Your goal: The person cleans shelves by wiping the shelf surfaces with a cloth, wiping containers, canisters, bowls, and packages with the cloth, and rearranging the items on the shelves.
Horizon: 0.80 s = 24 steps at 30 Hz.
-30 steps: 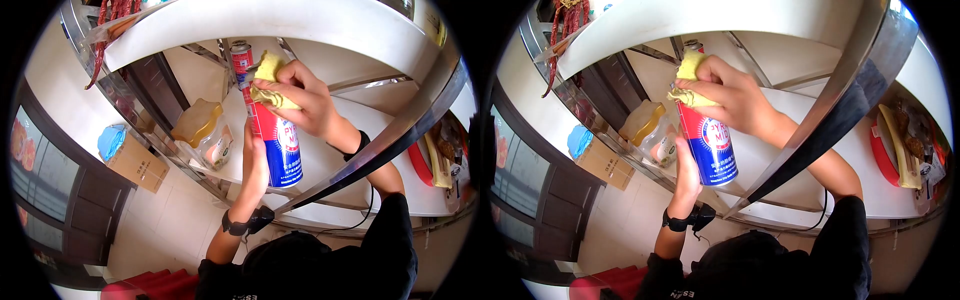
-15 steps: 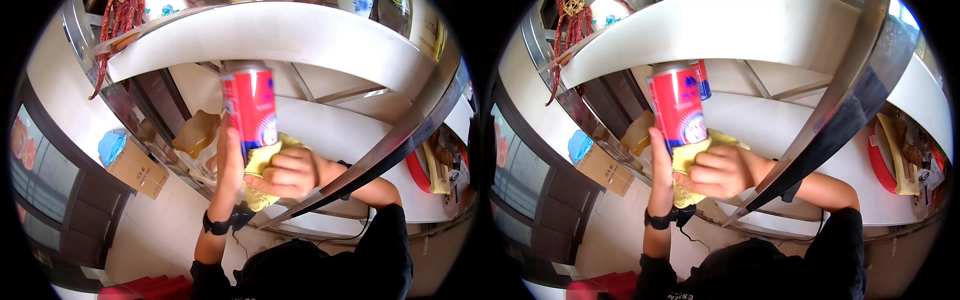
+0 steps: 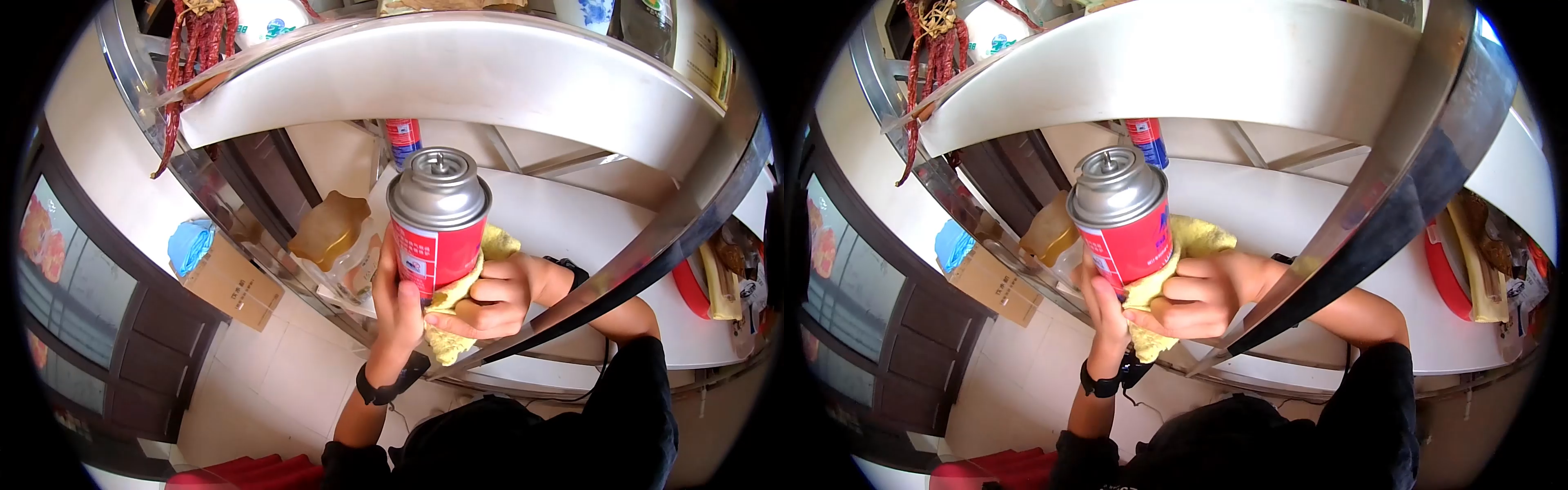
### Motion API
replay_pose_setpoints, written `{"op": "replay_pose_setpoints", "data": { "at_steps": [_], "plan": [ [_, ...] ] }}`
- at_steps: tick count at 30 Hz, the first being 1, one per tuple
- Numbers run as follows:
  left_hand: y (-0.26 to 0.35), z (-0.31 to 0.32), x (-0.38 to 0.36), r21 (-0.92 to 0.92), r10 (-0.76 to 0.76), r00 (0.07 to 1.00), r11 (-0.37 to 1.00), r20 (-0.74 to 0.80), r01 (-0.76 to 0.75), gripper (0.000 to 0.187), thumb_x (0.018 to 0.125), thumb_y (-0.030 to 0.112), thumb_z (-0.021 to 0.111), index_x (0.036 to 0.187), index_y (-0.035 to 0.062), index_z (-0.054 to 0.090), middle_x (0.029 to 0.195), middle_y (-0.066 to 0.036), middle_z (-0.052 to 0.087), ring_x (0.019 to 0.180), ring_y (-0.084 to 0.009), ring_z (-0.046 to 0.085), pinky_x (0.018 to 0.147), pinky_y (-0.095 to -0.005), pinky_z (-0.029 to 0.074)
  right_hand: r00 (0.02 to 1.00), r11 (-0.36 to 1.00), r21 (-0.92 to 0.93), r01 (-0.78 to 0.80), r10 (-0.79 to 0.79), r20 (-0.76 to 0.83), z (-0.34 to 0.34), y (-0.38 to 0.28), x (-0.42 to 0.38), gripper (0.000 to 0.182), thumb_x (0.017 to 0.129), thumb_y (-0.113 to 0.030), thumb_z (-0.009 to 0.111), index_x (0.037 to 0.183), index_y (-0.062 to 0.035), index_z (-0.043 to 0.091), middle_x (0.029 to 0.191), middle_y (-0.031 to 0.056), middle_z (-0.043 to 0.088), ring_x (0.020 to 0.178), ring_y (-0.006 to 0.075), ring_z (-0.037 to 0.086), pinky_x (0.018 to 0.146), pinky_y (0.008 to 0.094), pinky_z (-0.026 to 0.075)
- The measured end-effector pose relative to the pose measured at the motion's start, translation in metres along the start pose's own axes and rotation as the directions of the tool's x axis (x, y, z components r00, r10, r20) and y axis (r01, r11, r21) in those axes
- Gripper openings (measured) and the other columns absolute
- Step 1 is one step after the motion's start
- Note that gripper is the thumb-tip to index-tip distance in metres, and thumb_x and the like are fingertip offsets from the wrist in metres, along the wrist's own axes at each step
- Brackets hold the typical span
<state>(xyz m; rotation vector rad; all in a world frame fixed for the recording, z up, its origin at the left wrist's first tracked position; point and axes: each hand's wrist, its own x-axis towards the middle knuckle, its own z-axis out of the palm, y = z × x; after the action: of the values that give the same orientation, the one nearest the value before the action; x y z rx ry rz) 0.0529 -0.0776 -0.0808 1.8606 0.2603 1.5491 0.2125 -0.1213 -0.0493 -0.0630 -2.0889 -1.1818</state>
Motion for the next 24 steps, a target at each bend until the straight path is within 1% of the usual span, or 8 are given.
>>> {"op": "replay_pose_setpoints", "data": {
  "at_steps": [6, 7, 10, 12, 16, 18, 22, 24],
  "plan": [
    [-0.008, 0.003, -0.011, -0.203, -0.009, 0.996, 0.979, 0.084, 0.026, 0.084, 0.086, 0.055, 0.045, 0.136, -0.0087, 0.023, 0.132, -0.019, 0.04, 0.12, -0.0238, 0.041, 0.1, -0.0354, 0.031, 0.998, 0.997, 0.038, -0.062, 0.062, 0.013, -0.014, 0.004, 0.008, 0.032, 0.063, 0.0, 0.067, 0.094, -0.0067, 0.069, 0.077, -0.0008, 0.041, 0.062, 0.0109, 0.046, 0.061, 0.0231, 0.048],
    [0.01, 0.005, -0.011, -0.178, -0.119, 0.991, 0.975, 0.065, 0.129, 0.087, 0.085, 0.057, 0.047, 0.136, -0.0095, 0.022, 0.132, -0.019, 0.04, 0.12, -0.0243, 0.041, 0.1, -0.0356, 0.032, 0.997, 0.997, -0.014, -0.08, 0.08, 0.023, -0.02, 0.008, 0.01, 0.046, 0.061, -0.004, 0.066, 0.107, -0.0029, 0.061, 0.081, 0.0015, 0.05, 0.071, 0.0113, 0.052, 0.065, 0.026, 0.05],
    [-0.006, 0.011, -0.037, -0.325, -0.377, 0.917, 0.857, 0.131, 0.399, 0.053, 0.091, 0.037, 0.048, 0.123, -0.0039, 0.042, 0.116, -0.012, 0.052, 0.103, -0.0182, 0.051, 0.087, -0.0311, 0.041, 0.973, 0.972, -0.029, -0.232, 0.231, -0.018, -0.023, 0.018, 0.013, 0.044, 0.059, -0.007, 0.069, 0.102, -0.0047, 0.062, 0.08, 0.0008, 0.05, 0.065, 0.0135, 0.052, 0.06, 0.0276, 0.051],
    [-0.012, 0.026, -0.045, -0.427, -0.434, 0.9, 0.81, 0.022, 0.402, 0.037, 0.094, 0.03, 0.041, 0.114, -0.0005, 0.048, 0.105, -0.007, 0.054, 0.096, -0.0147, 0.052, 0.082, -0.0284, 0.043, 0.924, 0.928, 0.038, -0.371, 0.373, -0.082, -0.013, 0.022, 0.008, 0.04, 0.062, -0.008, 0.071, 0.101, -0.0059, 0.064, 0.078, 0.0002, 0.048, 0.061, 0.0145, 0.051, 0.055, 0.0274, 0.048],
    [0.019, 0.032, -0.025, -0.812, -0.673, 0.728, 0.35, 0.128, 0.467, 0.053, 0.094, 0.048, 0.031, 0.122, 0.0042, 0.042, 0.108, -0.007, 0.054, 0.099, -0.0163, 0.054, 0.087, -0.0309, 0.044, 0.642, 0.563, 0.364, -0.742, 0.752, 0.148, -0.013, 0.007, 0.01, 0.039, 0.069, -0.01, 0.07, 0.108, -0.0058, 0.063, 0.082, 0.0043, 0.047, 0.071, 0.0175, 0.052, 0.063, 0.0268, 0.046],
    [0.014, 0.027, -0.019, -0.934, -0.497, 0.826, 0.082, 0.264, 0.348, 0.057, 0.094, 0.05, 0.031, 0.129, 0.0068, 0.039, 0.119, -0.009, 0.052, 0.105, -0.0192, 0.055, 0.091, -0.0334, 0.044, 0.544, 0.414, 0.441, -0.796, 0.809, 0.222, -0.015, 0.002, 0.02, 0.038, 0.072, -0.009, 0.067, 0.11, -0.0048, 0.063, 0.088, 0.0071, 0.048, 0.079, 0.0191, 0.052, 0.07, 0.0268, 0.045],
    [0.0, 0.025, -0.016, -0.893, -0.66, 0.716, 0.153, 0.226, 0.423, 0.047, 0.093, 0.046, 0.037, 0.12, 0.009, 0.047, 0.11, -0.007, 0.057, 0.096, -0.0176, 0.06, 0.081, -0.0312, 0.05, 0.487, 0.32, 0.431, -0.844, 0.794, 0.364, -0.008, 0.007, 0.011, 0.033, 0.077, -0.011, 0.065, 0.107, 0.0023, 0.062, 0.086, 0.0083, 0.047, 0.078, 0.0196, 0.049, 0.069, 0.0282, 0.041],
    [0.005, 0.026, -0.013, -0.881, -0.674, 0.693, 0.135, 0.254, 0.454, 0.045, 0.094, 0.044, 0.036, 0.116, 0.0074, 0.047, 0.103, -0.004, 0.058, 0.091, -0.0155, 0.06, 0.078, -0.0274, 0.049, 0.474, 0.279, 0.448, -0.85, 0.776, 0.417, -0.013, 0.008, 0.012, 0.031, 0.079, -0.01, 0.059, 0.109, -0.0064, 0.059, 0.097, 0.01, 0.051, 0.087, 0.0256, 0.056, 0.078, 0.0319, 0.046]
  ]
}}
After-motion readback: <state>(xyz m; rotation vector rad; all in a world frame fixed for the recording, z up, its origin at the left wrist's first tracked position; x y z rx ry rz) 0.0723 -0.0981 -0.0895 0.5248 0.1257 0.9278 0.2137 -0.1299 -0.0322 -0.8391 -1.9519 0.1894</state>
